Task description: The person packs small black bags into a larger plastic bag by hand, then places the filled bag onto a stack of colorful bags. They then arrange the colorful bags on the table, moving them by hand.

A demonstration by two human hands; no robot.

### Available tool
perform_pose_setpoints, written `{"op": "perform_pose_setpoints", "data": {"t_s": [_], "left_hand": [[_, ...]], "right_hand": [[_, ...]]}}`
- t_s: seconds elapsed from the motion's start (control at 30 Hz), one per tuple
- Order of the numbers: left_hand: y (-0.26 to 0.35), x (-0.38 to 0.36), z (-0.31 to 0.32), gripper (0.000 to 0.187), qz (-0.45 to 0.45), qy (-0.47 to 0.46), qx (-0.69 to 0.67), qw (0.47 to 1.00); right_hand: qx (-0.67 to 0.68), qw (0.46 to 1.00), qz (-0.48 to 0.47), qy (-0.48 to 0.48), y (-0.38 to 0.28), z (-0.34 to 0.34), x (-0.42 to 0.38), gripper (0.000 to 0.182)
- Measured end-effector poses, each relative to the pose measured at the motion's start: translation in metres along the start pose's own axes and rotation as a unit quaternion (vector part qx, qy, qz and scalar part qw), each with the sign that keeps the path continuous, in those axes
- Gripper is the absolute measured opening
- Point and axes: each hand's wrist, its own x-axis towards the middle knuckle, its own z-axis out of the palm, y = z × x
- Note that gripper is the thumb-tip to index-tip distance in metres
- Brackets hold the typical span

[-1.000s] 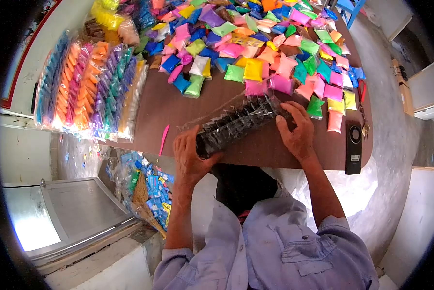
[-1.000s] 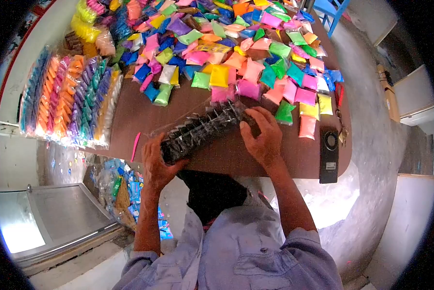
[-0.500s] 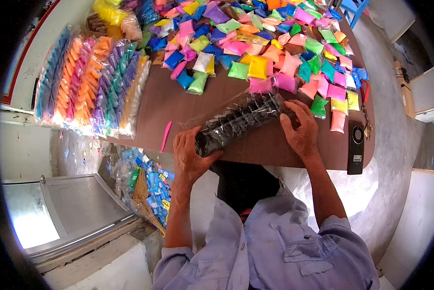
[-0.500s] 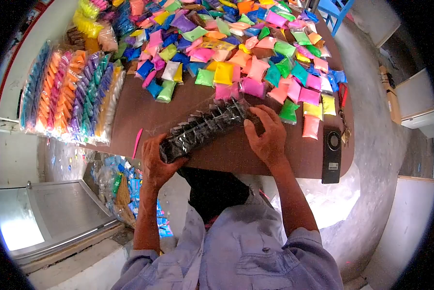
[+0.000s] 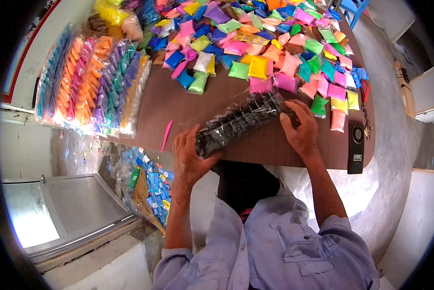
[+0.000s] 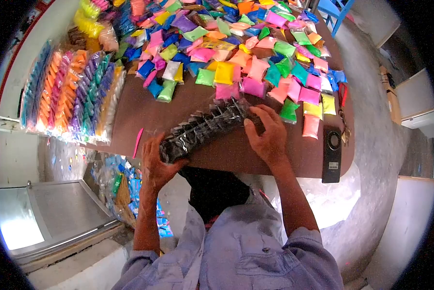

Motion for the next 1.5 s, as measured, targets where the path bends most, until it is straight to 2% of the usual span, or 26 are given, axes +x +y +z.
{"op": "perform_pose_setpoints", "data": {"t_s": [0.1, 0.43, 0.5, 0.63, 1.0, 1.23, 1.33, 1.4, 1.5], "left_hand": [[0.009, 0.005, -0.002, 0.093, 0.032, 0.016, 0.024, 0.999], [0.001, 0.004, 0.004, 0.096, -0.006, -0.03, -0.015, 0.999], [0.01, 0.005, 0.003, 0.098, 0.014, 0.006, 0.012, 1.0], [0.02, 0.013, 0.0, 0.1, 0.045, 0.006, 0.023, 0.999], [0.016, 0.013, 0.005, 0.085, 0.038, -0.006, -0.003, 0.999], [0.012, 0.012, 0.01, 0.081, 0.045, -0.004, -0.026, 0.999], [0.02, 0.011, 0.004, 0.088, 0.02, -0.024, -0.005, 1.0], [0.032, 0.011, -0.002, 0.098, 0.017, 0.001, 0.066, 0.998], [0.041, 0.013, -0.005, 0.102, 0.038, 0.012, 0.089, 0.995]], "right_hand": [[0.008, 1.0, -0.001, -0.001, 0.0, 0.001, 0.001, 0.034], [0.009, 1.0, -0.003, 0.0, 0.0, 0.001, 0.001, 0.033], [0.006, 1.0, -0.003, -0.001, 0.001, 0.0, 0.0, 0.034], [0.001, 1.0, -0.008, -0.004, 0.001, 0.0, 0.001, 0.034], [-0.004, 1.0, -0.012, -0.002, 0.002, 0.001, 0.001, 0.034], [-0.011, 1.0, -0.016, -0.005, 0.003, 0.0, 0.001, 0.034], [-0.009, 1.0, -0.009, -0.007, 0.002, 0.0, 0.001, 0.035], [-0.011, 1.0, -0.009, -0.006, 0.001, 0.0, 0.001, 0.034], [-0.007, 1.0, -0.009, -0.008, 0.0, 0.0, 0.001, 0.034]]}}
